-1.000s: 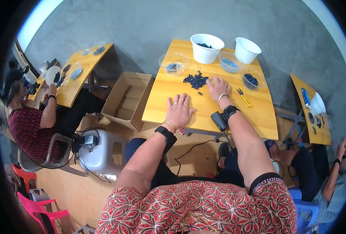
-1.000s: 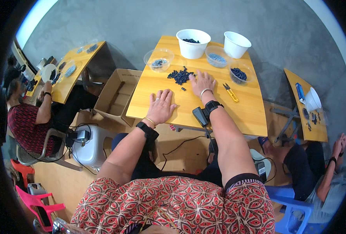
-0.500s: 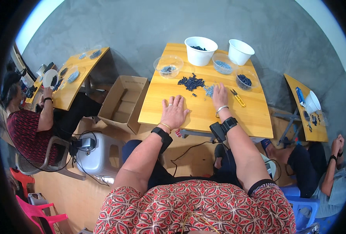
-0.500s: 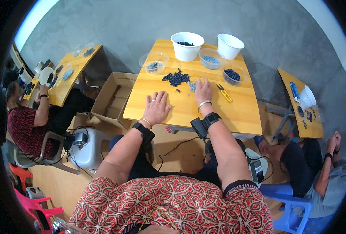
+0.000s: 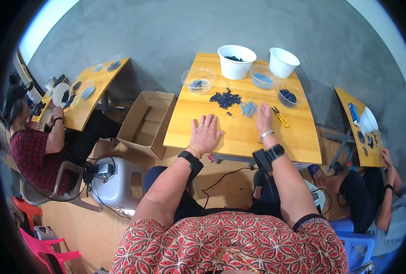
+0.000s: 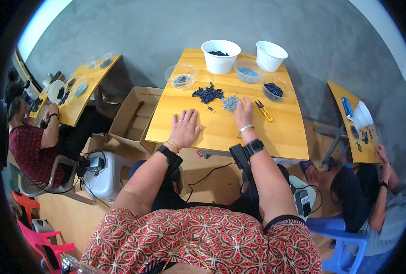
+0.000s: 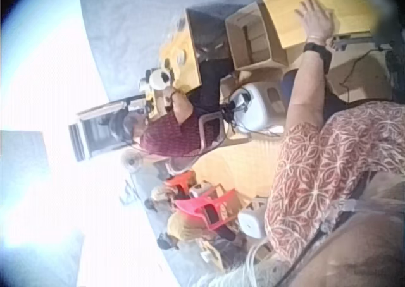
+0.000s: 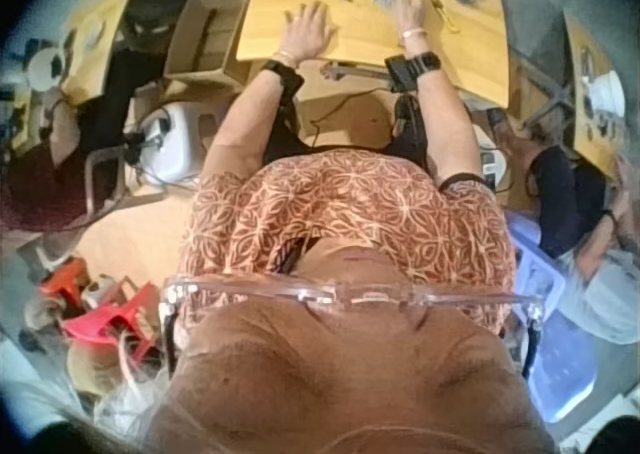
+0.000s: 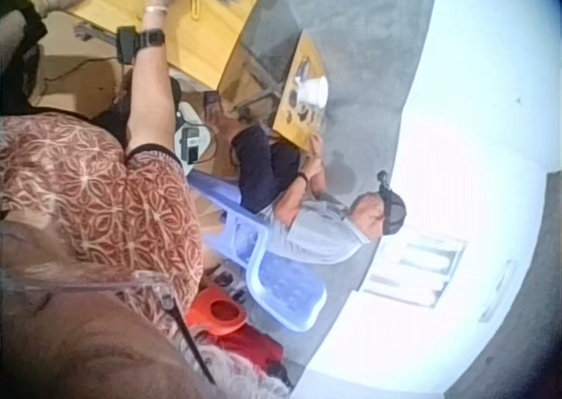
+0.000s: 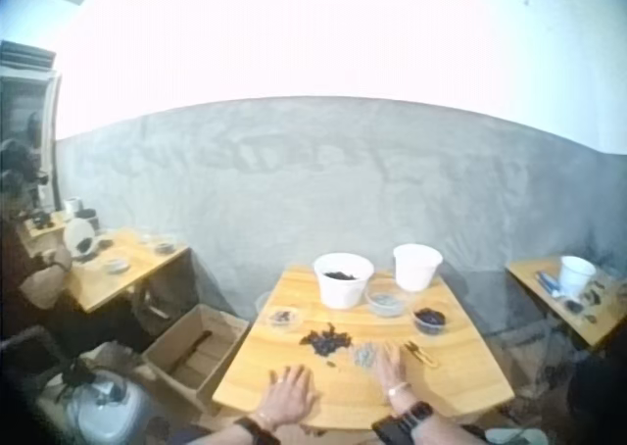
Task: Assembling small black plastic components by hand at a table.
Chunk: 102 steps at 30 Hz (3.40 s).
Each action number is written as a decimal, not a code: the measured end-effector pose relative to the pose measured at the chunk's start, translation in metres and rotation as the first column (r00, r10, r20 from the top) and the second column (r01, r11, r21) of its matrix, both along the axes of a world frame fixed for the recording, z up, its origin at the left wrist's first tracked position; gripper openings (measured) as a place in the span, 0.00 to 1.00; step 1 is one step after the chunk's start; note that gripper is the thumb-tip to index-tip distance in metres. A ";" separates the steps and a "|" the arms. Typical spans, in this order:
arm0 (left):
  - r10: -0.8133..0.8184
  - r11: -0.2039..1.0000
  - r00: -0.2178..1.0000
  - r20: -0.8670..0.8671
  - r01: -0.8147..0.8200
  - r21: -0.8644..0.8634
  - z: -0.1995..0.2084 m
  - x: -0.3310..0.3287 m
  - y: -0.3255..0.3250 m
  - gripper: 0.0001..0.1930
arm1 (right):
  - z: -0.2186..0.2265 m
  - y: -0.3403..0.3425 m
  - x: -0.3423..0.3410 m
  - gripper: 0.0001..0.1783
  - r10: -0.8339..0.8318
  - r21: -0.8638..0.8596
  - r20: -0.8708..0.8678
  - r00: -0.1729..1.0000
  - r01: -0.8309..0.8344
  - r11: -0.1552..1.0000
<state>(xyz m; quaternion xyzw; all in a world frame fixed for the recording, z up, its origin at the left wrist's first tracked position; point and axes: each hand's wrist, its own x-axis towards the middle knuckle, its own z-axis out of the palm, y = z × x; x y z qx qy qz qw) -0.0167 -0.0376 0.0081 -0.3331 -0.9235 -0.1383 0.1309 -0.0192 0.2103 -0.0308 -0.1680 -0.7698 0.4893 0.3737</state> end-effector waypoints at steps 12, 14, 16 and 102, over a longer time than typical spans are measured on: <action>-0.010 0.993 1.000 0.017 0.008 0.117 -0.010 -0.011 -0.007 0.23 | 0.018 -0.023 0.070 0.19 0.052 0.576 0.405 0.913 -0.299 0.760; -0.053 0.951 0.997 0.056 0.033 0.307 -0.017 -0.022 -0.013 0.17 | 0.019 -0.024 0.070 0.19 0.055 0.575 0.411 0.910 -0.306 0.759; -0.064 0.940 0.988 0.139 0.013 0.341 -0.002 -0.025 -0.006 0.14 | 0.019 -0.023 0.072 0.19 0.052 0.571 0.426 0.903 -0.313 0.759; -0.862 0.226 0.410 0.297 -0.214 0.950 0.100 0.152 -0.057 0.08 | 0.171 -0.145 0.205 0.05 0.737 0.008 -0.144 0.660 -0.744 0.668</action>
